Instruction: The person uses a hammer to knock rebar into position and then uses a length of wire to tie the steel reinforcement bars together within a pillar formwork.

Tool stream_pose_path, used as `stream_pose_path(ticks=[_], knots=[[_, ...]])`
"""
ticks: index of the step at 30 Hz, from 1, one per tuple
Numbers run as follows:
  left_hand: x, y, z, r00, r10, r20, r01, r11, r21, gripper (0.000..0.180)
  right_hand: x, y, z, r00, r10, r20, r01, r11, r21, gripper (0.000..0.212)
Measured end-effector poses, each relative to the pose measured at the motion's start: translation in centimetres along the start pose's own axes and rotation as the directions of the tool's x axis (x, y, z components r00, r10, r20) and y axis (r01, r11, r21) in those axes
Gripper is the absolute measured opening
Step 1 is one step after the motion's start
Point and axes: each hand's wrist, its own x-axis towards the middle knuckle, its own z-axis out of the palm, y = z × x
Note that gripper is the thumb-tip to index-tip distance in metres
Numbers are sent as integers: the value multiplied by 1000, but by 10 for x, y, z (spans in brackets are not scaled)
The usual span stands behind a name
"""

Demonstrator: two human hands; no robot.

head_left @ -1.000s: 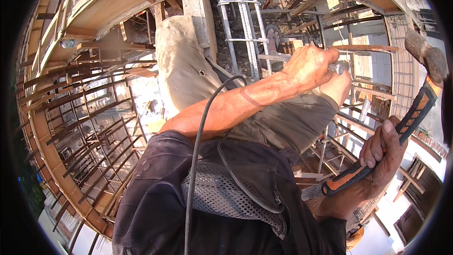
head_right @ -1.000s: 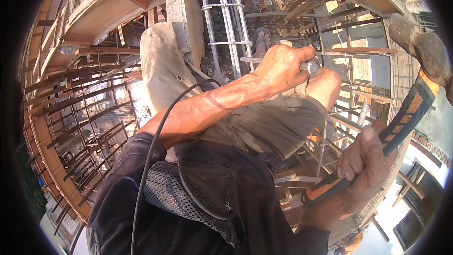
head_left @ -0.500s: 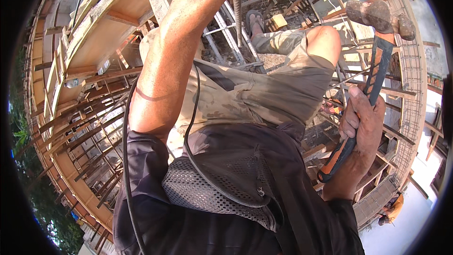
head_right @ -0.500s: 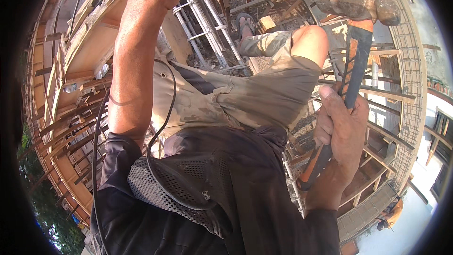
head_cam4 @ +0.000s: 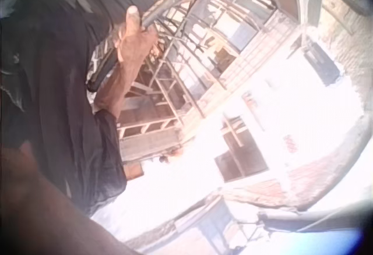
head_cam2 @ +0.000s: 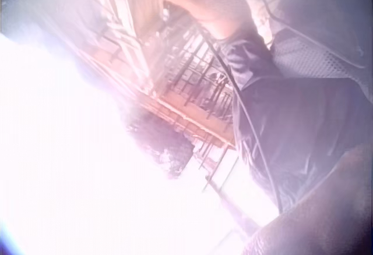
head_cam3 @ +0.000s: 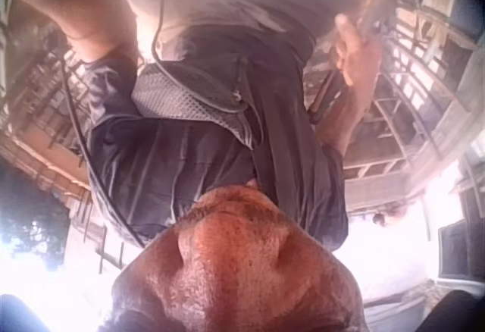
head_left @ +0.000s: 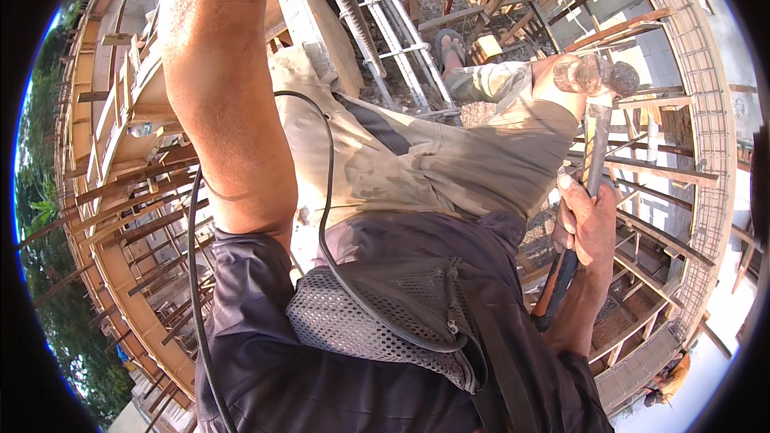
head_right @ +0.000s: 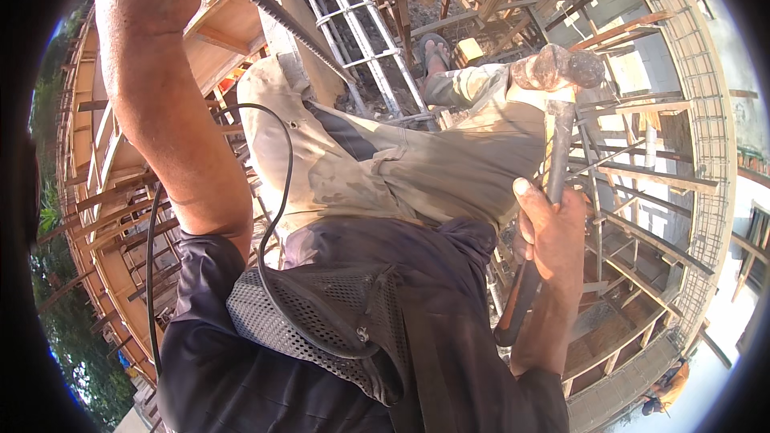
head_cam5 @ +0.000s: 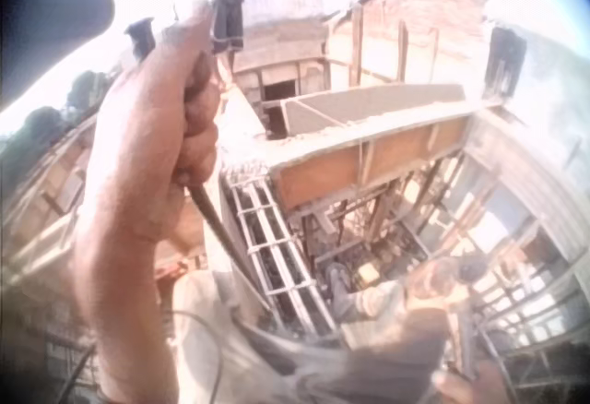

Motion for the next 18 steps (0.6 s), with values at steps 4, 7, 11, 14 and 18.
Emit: stream_pose_path(ticks=[4,7,11,14,18], knots=[[-6,-4,-27,982,-75,-174,101,984,148,44,-1,-9,26,994,-72,86,77,996,-54,28],[-5,-43,-49,959,-184,-213,198,979,45,44,-9,-27,37,985,-37,170,42,999,-25,19],[-21,-78,-52,962,-223,-159,231,972,33,42,-12,-49,55,980,-156,124,170,979,-109,18],[-24,-79,-58,975,-221,-28,223,973,58,37,-23,-81,71,931,-307,196,334,934,-128,20],[-23,-69,-46,973,-229,21,228,973,21,30,-66,-143,81,699,-674,241,704,706,-68,26]])
